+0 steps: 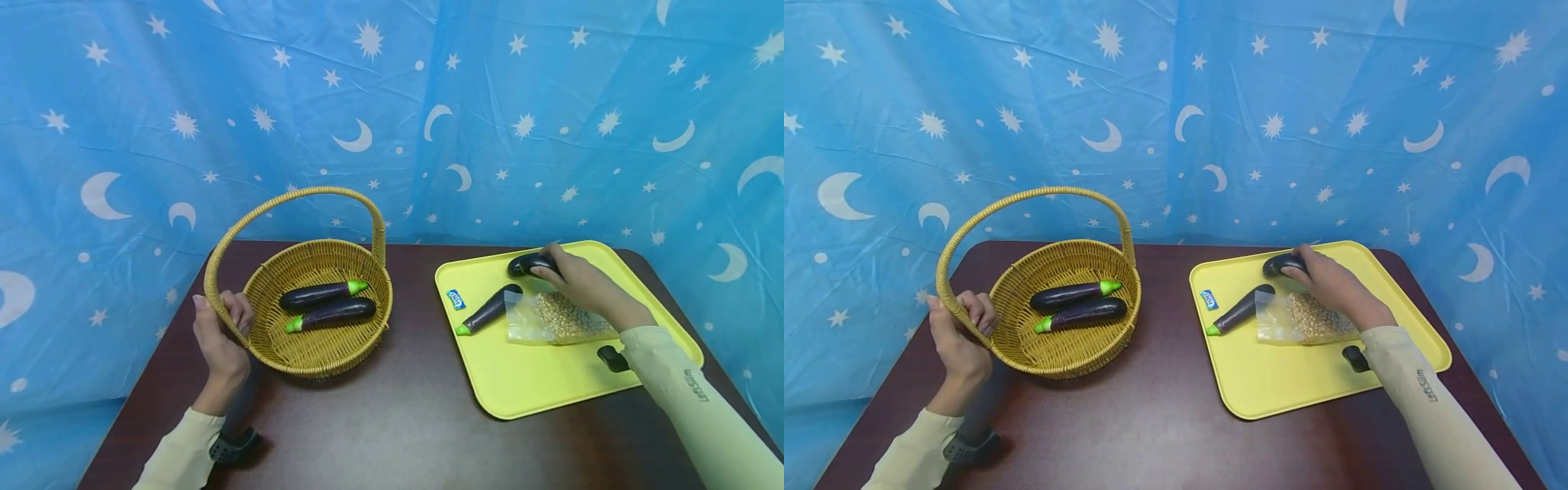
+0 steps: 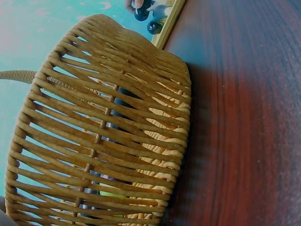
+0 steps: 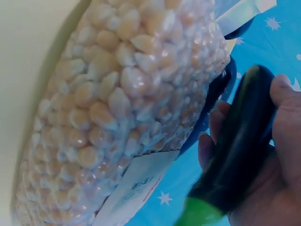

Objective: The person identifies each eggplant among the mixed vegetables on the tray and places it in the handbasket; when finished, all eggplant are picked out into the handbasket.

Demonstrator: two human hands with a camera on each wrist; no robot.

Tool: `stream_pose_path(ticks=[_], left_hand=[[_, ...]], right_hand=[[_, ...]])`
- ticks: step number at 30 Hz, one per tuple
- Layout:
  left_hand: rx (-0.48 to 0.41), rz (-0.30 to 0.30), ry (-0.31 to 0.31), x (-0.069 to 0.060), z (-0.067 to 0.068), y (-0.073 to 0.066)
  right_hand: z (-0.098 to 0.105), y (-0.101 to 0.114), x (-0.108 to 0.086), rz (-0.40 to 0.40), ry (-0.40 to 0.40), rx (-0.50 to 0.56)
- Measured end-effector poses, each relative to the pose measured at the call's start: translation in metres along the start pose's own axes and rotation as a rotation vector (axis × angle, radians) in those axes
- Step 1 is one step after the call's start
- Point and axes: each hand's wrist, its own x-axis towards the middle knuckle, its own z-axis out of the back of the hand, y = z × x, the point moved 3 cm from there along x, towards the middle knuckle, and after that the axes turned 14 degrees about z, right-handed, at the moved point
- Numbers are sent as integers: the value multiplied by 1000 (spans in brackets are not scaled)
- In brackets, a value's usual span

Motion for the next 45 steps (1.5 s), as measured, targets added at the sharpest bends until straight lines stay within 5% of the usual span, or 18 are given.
stream_pose_path(ticks=[8, 20, 45], left_hand=[[15, -1, 8, 1, 0, 0], [25, -4, 7, 0, 1, 0], [8, -6, 10, 0, 2, 1]], right_hand=[[-4, 2, 0, 44, -63, -106], [-5, 7, 0, -15, -51, -174], [-8, 41, 14, 97, -81, -250]])
